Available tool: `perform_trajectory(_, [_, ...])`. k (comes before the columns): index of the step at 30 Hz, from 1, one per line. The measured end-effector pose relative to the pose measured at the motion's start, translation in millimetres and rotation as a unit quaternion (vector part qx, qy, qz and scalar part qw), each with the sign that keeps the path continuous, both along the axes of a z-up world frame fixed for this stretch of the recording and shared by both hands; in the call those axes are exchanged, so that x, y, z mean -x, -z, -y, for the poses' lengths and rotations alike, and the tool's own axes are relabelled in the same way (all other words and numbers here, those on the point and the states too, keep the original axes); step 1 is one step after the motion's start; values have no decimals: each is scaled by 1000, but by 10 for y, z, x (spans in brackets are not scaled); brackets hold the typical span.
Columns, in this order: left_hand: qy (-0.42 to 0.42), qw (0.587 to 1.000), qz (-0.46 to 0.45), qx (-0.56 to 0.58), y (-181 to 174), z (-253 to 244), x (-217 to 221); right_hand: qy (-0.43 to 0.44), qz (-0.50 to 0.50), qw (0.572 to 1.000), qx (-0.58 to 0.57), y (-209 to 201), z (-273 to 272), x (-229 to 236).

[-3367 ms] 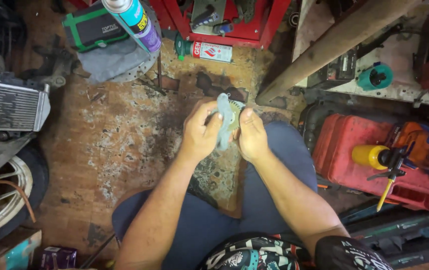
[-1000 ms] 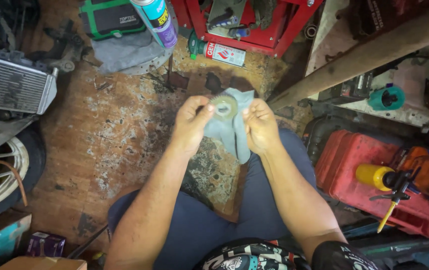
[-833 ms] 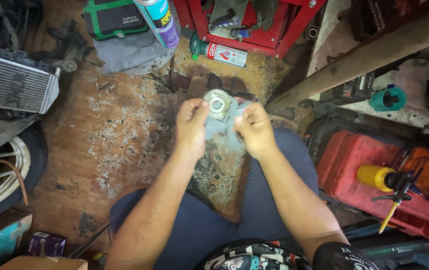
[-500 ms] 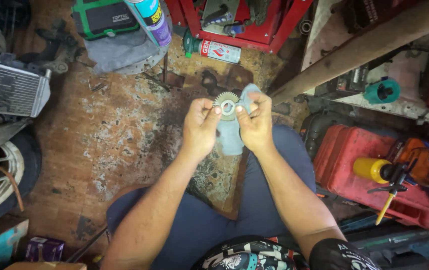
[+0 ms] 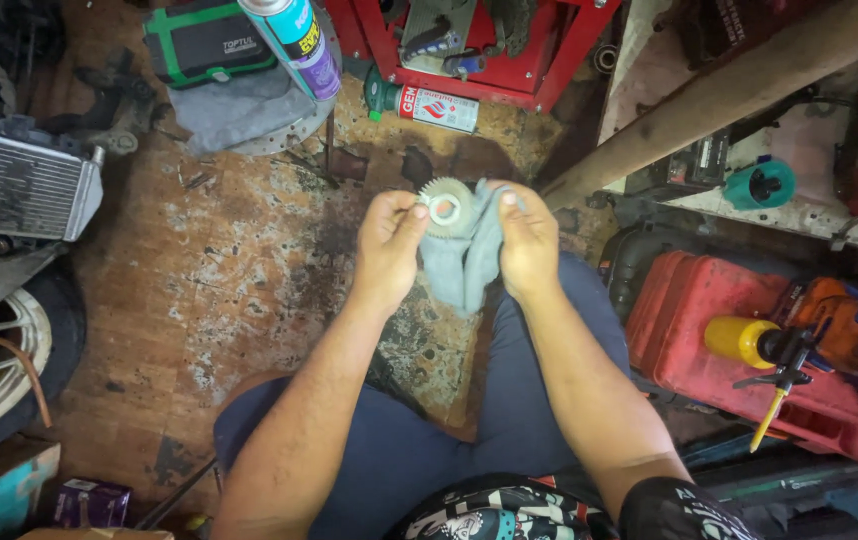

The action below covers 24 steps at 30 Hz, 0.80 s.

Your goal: The person applies red thread locker to bolts and inserts them into an engine block. They then retrieve a screwdriver from a tool chest to clean the glue bottle nozzle. Finally, they spray a gear with lubricant, wipe it with a cloth, and install it into the engine.

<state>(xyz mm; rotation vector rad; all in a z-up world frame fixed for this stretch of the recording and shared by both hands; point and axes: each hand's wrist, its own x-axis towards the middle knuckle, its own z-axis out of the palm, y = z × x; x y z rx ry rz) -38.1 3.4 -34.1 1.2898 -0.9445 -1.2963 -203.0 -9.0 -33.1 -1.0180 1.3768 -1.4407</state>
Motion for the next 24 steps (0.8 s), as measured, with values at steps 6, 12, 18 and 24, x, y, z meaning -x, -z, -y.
perform_trajectory(6, [100, 930, 350, 48, -476, -141, 159, -119, -178, 958, 190, 53, -47, 101])
perform_trajectory(12, [88, 959, 269, -10, -472, -113, 116, -75, -137, 987, 43, 36, -101, 107])
perform_trajectory(18, [68, 993, 91, -18, -213, 31, 22, -74, 143, 987, -5, 22, -119, 53])
perform_trajectory(24, [138, 987, 72, -45, -149, 147, -79, 15, 79, 996, -35, -132, -138, -92])
